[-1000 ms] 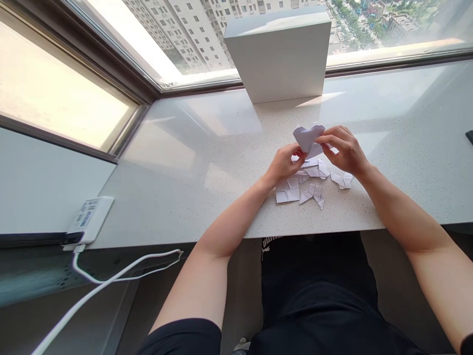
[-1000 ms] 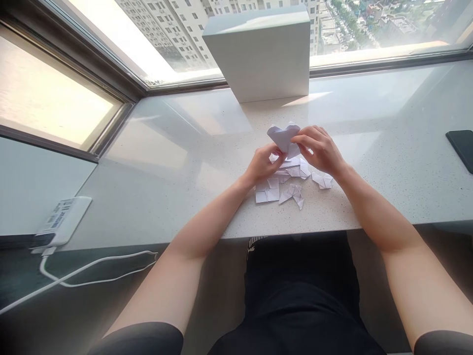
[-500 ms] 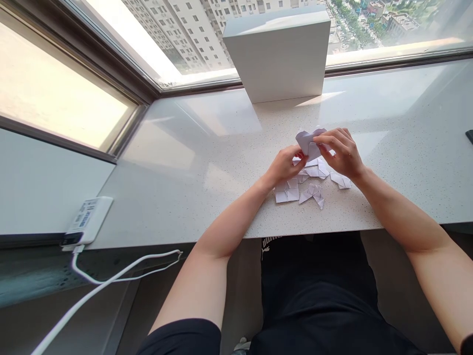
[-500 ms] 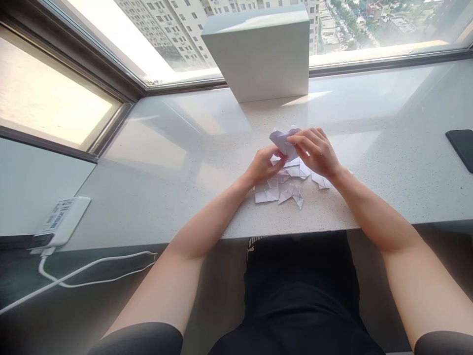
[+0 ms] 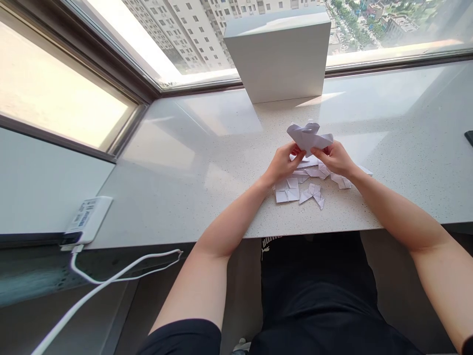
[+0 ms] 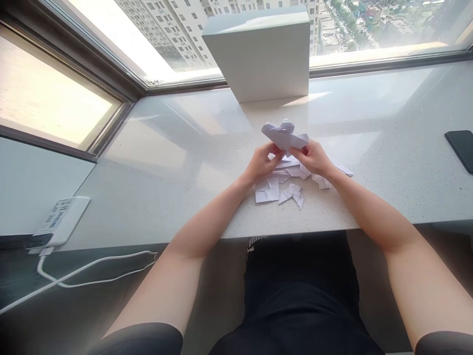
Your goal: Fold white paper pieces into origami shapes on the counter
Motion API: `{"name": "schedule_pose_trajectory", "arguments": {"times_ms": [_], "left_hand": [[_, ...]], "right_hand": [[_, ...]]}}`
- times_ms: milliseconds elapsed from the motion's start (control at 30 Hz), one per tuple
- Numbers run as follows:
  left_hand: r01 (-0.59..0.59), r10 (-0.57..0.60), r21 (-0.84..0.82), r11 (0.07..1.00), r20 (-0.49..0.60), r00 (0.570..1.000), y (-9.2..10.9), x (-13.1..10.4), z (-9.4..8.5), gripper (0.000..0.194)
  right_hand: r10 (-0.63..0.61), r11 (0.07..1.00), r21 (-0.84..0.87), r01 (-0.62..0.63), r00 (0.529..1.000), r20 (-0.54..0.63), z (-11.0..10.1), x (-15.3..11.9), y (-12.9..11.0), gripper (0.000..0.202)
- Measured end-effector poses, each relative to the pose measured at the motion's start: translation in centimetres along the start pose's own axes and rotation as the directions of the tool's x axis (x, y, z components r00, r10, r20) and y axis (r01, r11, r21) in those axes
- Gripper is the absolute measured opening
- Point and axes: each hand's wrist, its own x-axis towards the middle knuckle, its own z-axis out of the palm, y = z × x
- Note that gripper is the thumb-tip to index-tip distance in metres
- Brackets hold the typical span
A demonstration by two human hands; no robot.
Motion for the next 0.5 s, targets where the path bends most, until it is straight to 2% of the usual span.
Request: {"name": "schedule_pose_trajectory", "arguments": {"times_ms": [133,300,500], "left_hand": [[-0.052,0.051,0.065,0.996,0.028,0.998,-0.2,0.0,0.1,0.007],[-0.059,0.051,0.128,0.99,0.064,0.997,-0.2,-0.1,0.3,0.008],[-0.045,0.038,0.127,0.991,0.057,0.998,0.0,-0.2,0.3,0.008]], "right_hand": [[-0.036,0.998,-0.046,0.034,0.998,-0.044,0.4,-0.1,-1.0,0.069],[-0.026,0.999,-0.028,0.023,0.993,-0.114,0.0,0.1,-0.3,0.067],[0.023,0.999,0.031,-0.02,0.997,-0.08,-0.1,0.1,0.4,0.061]]}}
